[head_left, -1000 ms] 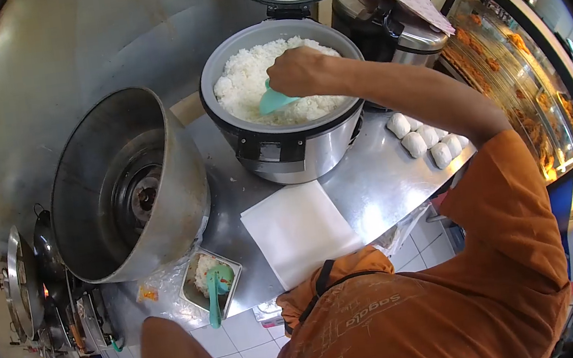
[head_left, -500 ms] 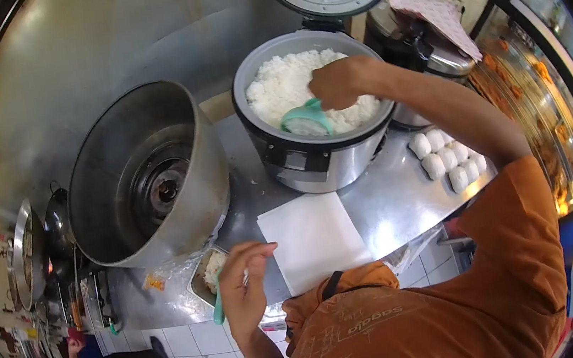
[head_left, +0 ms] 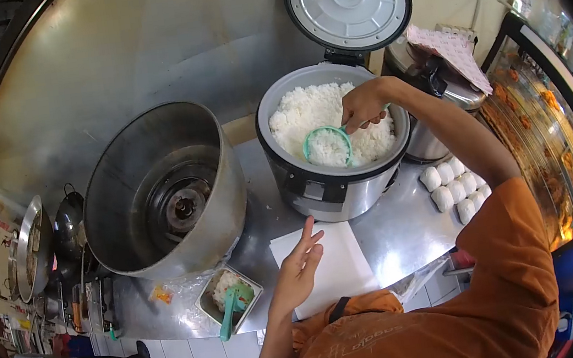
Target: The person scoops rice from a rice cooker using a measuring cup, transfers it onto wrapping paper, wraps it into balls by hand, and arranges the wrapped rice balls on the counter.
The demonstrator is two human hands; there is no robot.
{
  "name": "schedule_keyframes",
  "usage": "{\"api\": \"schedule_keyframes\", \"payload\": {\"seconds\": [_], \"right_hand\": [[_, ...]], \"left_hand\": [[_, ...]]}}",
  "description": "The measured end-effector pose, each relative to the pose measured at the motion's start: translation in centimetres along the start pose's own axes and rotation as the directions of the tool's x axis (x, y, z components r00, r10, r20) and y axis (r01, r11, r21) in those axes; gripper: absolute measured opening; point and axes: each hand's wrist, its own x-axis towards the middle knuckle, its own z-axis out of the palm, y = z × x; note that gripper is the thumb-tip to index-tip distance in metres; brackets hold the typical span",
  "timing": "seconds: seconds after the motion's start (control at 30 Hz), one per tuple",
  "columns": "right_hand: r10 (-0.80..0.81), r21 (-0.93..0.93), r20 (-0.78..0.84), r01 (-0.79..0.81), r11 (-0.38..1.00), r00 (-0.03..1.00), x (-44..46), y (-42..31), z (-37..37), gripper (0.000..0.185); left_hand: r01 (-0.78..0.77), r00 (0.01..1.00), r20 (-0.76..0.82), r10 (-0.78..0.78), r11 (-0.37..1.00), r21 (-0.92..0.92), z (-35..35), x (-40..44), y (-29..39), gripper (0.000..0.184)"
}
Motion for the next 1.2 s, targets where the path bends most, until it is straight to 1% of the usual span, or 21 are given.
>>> {"api": "schedule_keyframes", "payload": {"seconds": [0.03,0.07,0.1,0.17,0.27,0.3,0.33,0.4,0.5,0.6,0.63,0.73,0.77,0.87,0.9,1.0,1.03,1.1,1.13,1.17,1.2], "right_hand": [[-0.001,-0.007,-0.057,0.000,1.000,0.998,0.2,0.3,0.0,0.038],[-0.001,-0.014,-0.113,-0.001,1.000,0.994,0.6,0.6,0.1,0.037],[-0.047,-0.137,-0.228,0.016,0.991,0.973,1.4,1.5,0.4,0.035],[-0.170,-0.375,-0.426,-0.002,0.927,0.889,3.6,3.5,1.2,0.032],[-0.066,-0.385,-0.650,-0.254,0.887,0.757,5.0,2.2,4.3,0.025],[0.021,-0.377,-0.571,-0.285,0.881,0.821,5.1,0.9,5.0,0.024],[0.006,-0.329,-0.601,-0.254,0.909,0.799,4.9,0.0,6.4,0.023],[0.021,-0.258,-0.592,-0.214,0.942,0.806,3.7,-1.7,7.1,0.023],[-0.050,-0.299,-0.450,-0.097,0.949,0.892,2.1,-4.7,6.8,0.025],[-0.053,-0.348,-0.301,-0.058,0.936,0.952,1.3,-5.5,5.9,0.028],[-0.069,-0.359,-0.277,-0.036,0.933,0.958,1.4,-5.2,5.7,0.031],[-0.195,-0.431,-0.310,0.046,0.901,0.931,1.5,-3.8,5.9,0.033],[-0.336,-0.481,-0.296,0.164,0.861,0.894,2.8,-1.1,6.3,0.040],[-0.292,-0.511,-0.159,0.175,0.842,0.943,0.7,-1.8,3.9,0.039],[-0.112,-0.324,-0.119,0.068,0.944,0.987,1.0,-1.2,3.1,0.037],[0.011,-0.194,-0.170,-0.044,0.980,0.985,0.3,-1.5,1.9,0.036],[-0.554,-0.673,-0.416,0.165,0.721,0.721,4.1,3.9,4.1,0.033],[-0.315,-0.569,-0.570,-0.088,0.817,0.759,4.0,1.1,6.4,0.030],[-0.187,-0.502,-0.638,-0.219,0.837,0.747,3.6,-0.4,7.3,0.029],[-0.197,-0.475,-0.631,-0.173,0.863,0.750,2.3,-1.7,7.0,0.025],[-0.189,-0.470,-0.641,-0.185,0.863,0.744,1.7,-2.0,6.2,0.025]], "left_hand": [[-0.054,0.998,0.008,0.054,0.996,-0.069,0.2,0.4,-0.5,0.059],[-0.048,0.999,-0.008,0.048,0.996,-0.077,0.5,0.6,-0.7,0.060],[-0.044,0.999,-0.021,0.042,0.995,-0.086,0.7,0.8,-0.8,0.061],[-0.055,0.998,-0.034,0.051,0.993,-0.108,1.1,1.5,-1.3,0.064],[-0.072,0.997,-0.038,0.067,0.987,-0.146,2.1,2.4,-2.6,0.066],[-0.069,0.997,-0.038,0.064,0.985,-0.157,2.4,2.9,-2.7,0.067],[-0.065,0.997,-0.041,0.059,0.983,-0.169,2.6,3.1,-2.8,0.067],[-0.043,0.999,-0.042,0.035,0.980,-0.195,2.8,3.5,-3.0,0.068],[-0.027,0.999,-0.044,0.018,0.974,-0.223,3.3,4.6,-2.2,0.070],[0.027,0.998,-0.046,-0.039,0.971,-0.236,3.6,4.0,-1.4,0.072],[0.026,0.998,-0.055,-0.041,0.970,-0.240,3.6,4.4,-1.1,0.073],[-0.003,0.999,-0.046,-0.007,0.973,-0.229,3.8,4.7,-1.9,0.076],[0.016,0.998,-0.051,-0.029,0.969,-0.246,4.0,4.4,-1.6,0.077],[0.058,0.997,-0.025,-0.067,0.960,-0.273,4.3,4.4,-0.7,0.079],[0.068,0.997,-0.003,-0.071,0.962,-0.266,4.1,4.3,-0.8,0.079],[0.079,0.997,0.009,-0.079,0.967,-0.241,3.5,3.6,-0.8,0.081],[0.072,0.997,0.005,-0.072,0.970,-0.234,3.5,3.7,-0.7,0.081],[0.056,0.998,-0.003,-0.058,0.973,-0.222,3.7,3.7,-1.3,0.081],[0.044,0.999,-0.005,-0.046,0.975,-0.216,3.7,3.7,-1.5,0.082],[0.043,0.999,-0.004,-0.044,0.975,-0.217,3.7,3.7,-1.6,0.082],[0.042,0.999,-0.003,-0.043,0.975,-0.219,3.6,3.6,-1.6,0.082]]}}
